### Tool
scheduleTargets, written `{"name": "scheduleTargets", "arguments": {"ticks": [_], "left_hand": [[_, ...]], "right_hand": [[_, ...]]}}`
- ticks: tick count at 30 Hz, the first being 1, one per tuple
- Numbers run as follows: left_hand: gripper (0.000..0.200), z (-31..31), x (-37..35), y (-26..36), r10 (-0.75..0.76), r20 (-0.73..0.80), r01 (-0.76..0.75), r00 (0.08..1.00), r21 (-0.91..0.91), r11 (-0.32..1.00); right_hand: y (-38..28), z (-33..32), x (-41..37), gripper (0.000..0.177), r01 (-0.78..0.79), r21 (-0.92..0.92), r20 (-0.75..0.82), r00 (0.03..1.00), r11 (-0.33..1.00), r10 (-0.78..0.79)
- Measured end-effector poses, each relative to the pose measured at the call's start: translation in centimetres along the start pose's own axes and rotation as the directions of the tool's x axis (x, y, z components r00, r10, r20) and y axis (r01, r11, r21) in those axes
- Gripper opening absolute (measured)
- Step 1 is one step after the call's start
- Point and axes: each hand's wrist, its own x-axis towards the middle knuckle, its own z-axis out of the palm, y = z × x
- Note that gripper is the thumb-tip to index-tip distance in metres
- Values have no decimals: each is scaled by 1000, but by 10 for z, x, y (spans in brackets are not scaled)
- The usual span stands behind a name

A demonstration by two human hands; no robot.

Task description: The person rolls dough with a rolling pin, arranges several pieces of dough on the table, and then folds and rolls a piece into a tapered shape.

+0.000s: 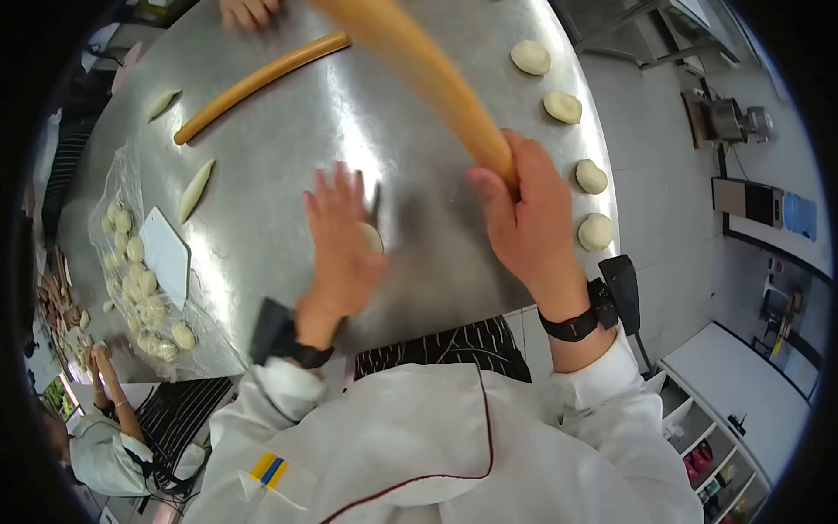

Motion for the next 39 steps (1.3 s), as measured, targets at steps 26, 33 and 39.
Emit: {"name": "scheduleTargets", "arguments": {"ticks": [26, 33, 39], "left_hand": [[66, -53, 37, -74, -275, -106, 282, 956, 600, 748], [42, -81, 47, -75, 66, -50, -34, 997, 476, 879], [35, -88, 3, -49, 66, -113, -33, 991, 272, 962]], "right_hand": [[28, 116, 47, 55, 469, -542, 399, 874, 697, -278], [32, 85, 79, 39, 471, -216, 537, 789, 856, -298], [6, 61, 10, 38, 534, -402, 282, 845, 744, -454]]}}
